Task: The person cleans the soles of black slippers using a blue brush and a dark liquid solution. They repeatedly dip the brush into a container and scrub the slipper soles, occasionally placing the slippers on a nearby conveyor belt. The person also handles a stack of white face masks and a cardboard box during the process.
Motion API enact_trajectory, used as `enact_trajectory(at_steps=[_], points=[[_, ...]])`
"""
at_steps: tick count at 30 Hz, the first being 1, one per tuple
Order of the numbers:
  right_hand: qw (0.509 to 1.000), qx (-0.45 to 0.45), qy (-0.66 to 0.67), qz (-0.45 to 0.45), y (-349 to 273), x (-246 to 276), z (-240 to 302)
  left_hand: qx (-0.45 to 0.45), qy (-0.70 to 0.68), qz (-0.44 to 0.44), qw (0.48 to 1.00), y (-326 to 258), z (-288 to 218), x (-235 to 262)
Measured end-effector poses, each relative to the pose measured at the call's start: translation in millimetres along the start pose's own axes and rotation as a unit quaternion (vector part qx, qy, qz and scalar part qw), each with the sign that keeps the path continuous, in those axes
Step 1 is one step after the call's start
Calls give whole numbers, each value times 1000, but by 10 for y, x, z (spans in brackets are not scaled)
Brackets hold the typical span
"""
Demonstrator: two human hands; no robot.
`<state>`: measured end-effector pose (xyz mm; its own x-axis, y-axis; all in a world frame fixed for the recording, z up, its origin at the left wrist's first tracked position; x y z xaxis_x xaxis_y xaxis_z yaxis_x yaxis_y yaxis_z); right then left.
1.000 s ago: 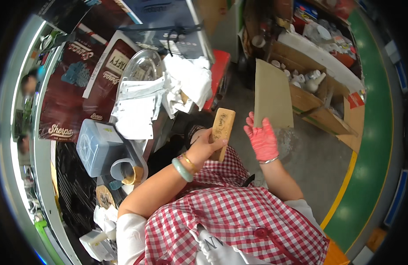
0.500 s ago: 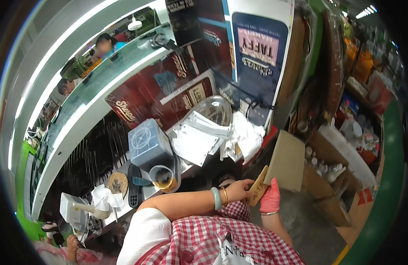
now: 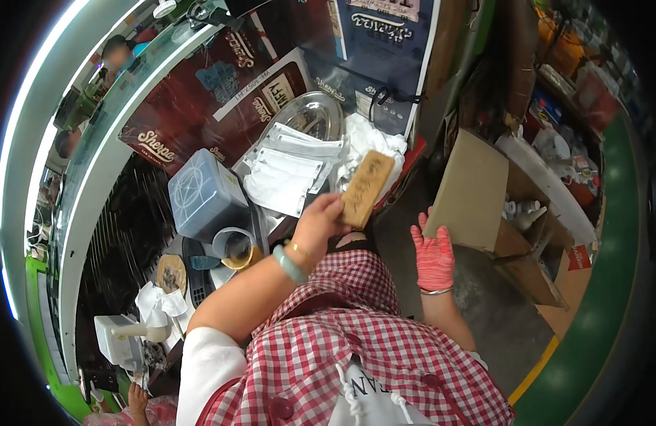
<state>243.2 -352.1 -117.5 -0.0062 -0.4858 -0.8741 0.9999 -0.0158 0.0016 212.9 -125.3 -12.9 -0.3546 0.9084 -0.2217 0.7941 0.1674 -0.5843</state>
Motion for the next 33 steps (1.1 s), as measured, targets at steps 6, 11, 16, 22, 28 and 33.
enact_trajectory(at_steps=[6, 11, 16, 22, 28, 33], points=[[995, -34, -61, 76, -203, -221, 107, -35, -99, 35, 994, 758, -83, -121], [967, -30, -215, 134, -488, -137, 60, -63, 166, 16, 984, 243, -254, 119], [883, -37, -411, 225, -492, -76, 20, -148, 591, -88, 788, 117, -829, 700], [873, -85, -433, 208, -317, -876, 34, -43, 667, -59, 741, 2, -878, 946], [897, -81, -315, 298, 99, -1062, -323, -101, 677, -170, 709, 378, -1034, 1127], [837, 4, -395, 379, 313, -1005, -590, -47, 789, -109, 603, 446, -1408, 1058]])
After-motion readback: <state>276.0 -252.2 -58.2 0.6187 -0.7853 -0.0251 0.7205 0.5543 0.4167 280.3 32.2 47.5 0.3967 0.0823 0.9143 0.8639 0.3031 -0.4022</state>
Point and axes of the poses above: each hand's wrist, its own y-axis towards the middle knuckle, its own x-axis out of the back of the hand, z = x × y, the point moved 1 cm from there along y, towards the middle knuckle, and after that the axes turned 10 degrees about x, right-handed, at the moved point
